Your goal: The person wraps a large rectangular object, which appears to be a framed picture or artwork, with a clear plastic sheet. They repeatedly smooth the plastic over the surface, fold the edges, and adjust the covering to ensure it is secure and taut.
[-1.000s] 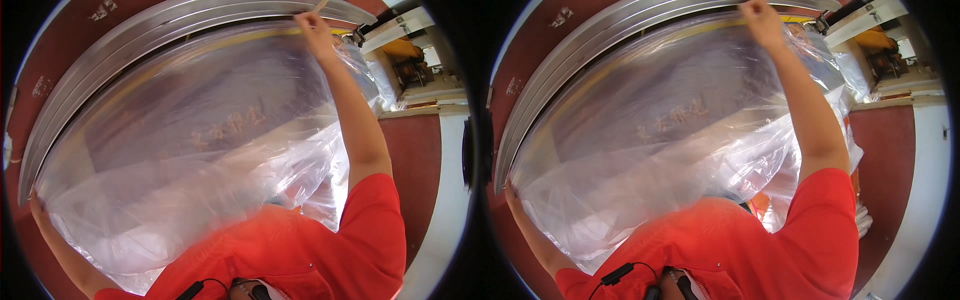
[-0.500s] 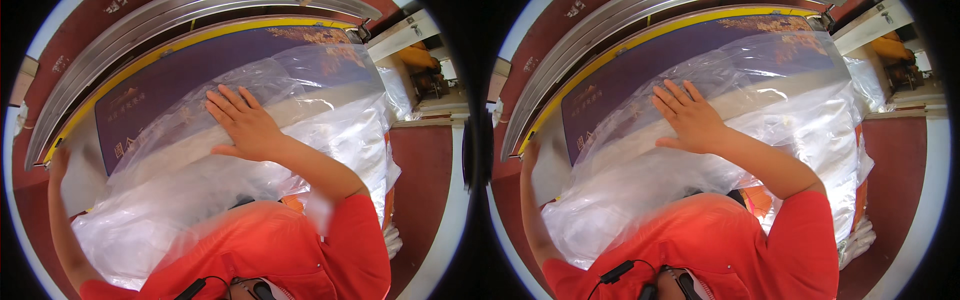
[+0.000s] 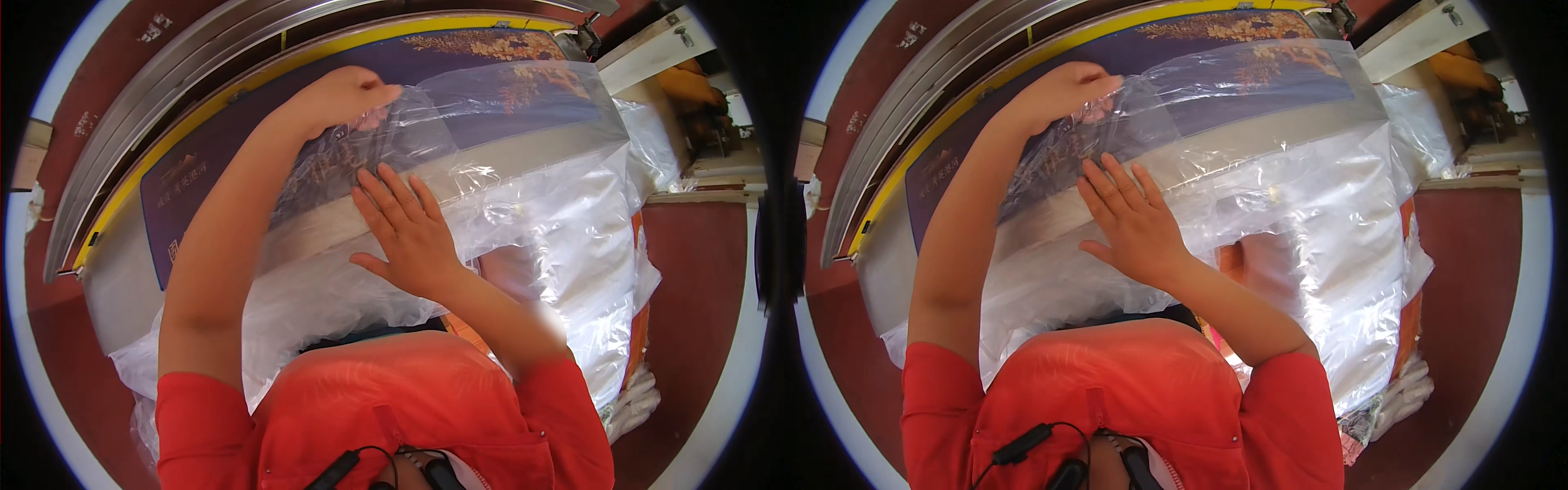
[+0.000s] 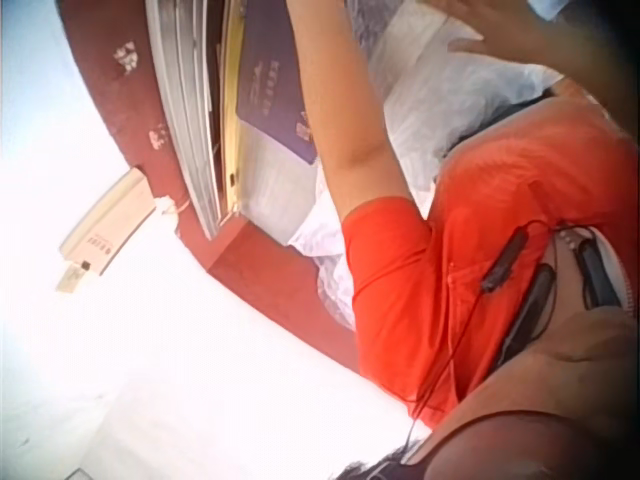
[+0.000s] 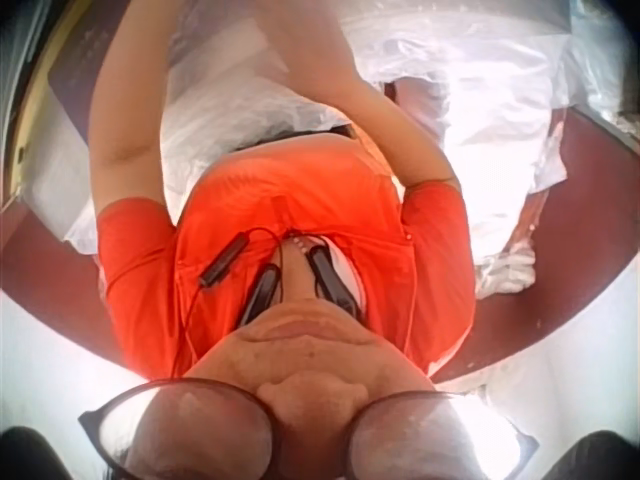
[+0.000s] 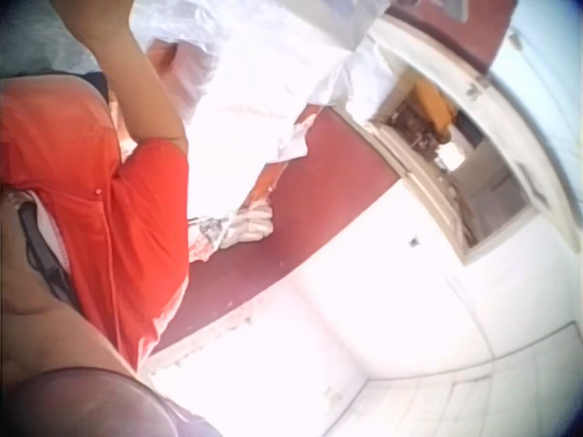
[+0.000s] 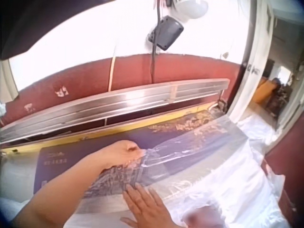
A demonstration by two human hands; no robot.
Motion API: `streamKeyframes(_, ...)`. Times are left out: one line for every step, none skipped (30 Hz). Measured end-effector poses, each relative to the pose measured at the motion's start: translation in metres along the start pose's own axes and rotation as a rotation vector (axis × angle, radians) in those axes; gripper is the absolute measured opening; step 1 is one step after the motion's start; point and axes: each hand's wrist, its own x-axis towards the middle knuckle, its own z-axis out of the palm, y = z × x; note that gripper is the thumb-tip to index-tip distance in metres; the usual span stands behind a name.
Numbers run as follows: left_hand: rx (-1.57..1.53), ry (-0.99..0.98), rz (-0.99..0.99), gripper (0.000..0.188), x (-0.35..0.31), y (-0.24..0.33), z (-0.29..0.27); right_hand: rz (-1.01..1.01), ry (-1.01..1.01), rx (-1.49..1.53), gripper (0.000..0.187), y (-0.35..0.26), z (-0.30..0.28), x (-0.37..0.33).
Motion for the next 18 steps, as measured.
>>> streamKeyframes(0.099,-0.042,0.016,0.023,0.01,0.005,0.005,0.004,0.002,0.014,0.071,0.001,0.0,0.0)
streamKeyframes(0.194,-0.075,0.031,0.022,0.02,0.011,0.007,-0.007,0.006,0.014,0.069,0.0,0.0,0.001)
streamKeyframes(0.29,-0.109,0.045,0.022,0.023,0.013,0.008,-0.018,0.011,0.015,0.067,-0.002,0.0,0.002)
streamKeyframes(0.349,-0.037,0.142,0.021,0.026,0.012,0.012,-0.018,0.017,0.008,0.064,-0.002,-0.001,0.002)
streamKeyframes(0.406,0.036,0.238,0.021,0.028,0.006,0.016,-0.025,0.021,0.043,0.06,-0.002,-0.004,0.003)
streamKeyframes(0.461,0.113,0.334,0.021,0.027,-0.001,0.02,-0.035,0.025,0.08,0.057,-0.002,-0.009,0.006)
streamKeyframes(0.376,0.169,0.45,0.019,0.025,-0.012,0.021,-0.037,0.034,0.111,0.053,0.001,-0.013,0.01)
streamKeyframes(0.289,0.223,0.566,0.018,0.015,-0.026,0.016,-0.024,0.132,0.091,0.049,0.005,-0.019,0.019)
streamKeyframes(0.202,0.277,0.681,0.016,-0.001,-0.035,0.007,-0.013,0.232,0.07,0.046,0.009,-0.027,0.033)
streamKeyframes(0.042,0.267,0.602,0.014,-0.023,-0.038,0.0,0.001,0.335,0.041,0.043,0.017,-0.033,0.047)
streamKeyframes(-0.115,0.245,0.52,0.012,-0.05,-0.044,-0.006,-0.067,0.463,0.015,0.042,0.028,-0.031,0.066)
streamKeyframes(-0.145,0.309,0.383,0.011,-0.081,-0.057,-0.018,-0.134,0.588,-0.013,0.042,0.035,-0.025,0.086)
streamKeyframes(-0.573,0.261,0.452,0.011,-0.115,-0.081,-0.031,-0.079,0.345,0.014,0.041,0.029,-0.021,0.099)
streamKeyframes(-0.694,0.232,0.529,0.012,-0.15,-0.11,-0.056,-0.017,0.105,0.036,0.041,0.023,-0.021,0.111)
streamKeyframes(-0.761,0.376,0.509,0.015,-0.194,-0.142,-0.082,0.043,-0.135,0.063,0.042,0.016,-0.021,0.122)
streamKeyframes(-0.859,0.135,0.642,0.02,-0.249,-0.19,-0.128,-0.022,-0.195,0.108,0.039,0.0,-0.021,0.127)
streamKeyframes(-0.792,0.961,0.388,0.026,-0.311,-0.238,-0.155,-0.078,-0.259,0.141,0.037,-0.017,-0.021,0.127)
streamKeyframes(-0.741,1.104,0.263,0.032,-0.377,-0.264,-0.177,-0.112,-0.327,0.133,0.034,-0.029,-0.019,0.126)
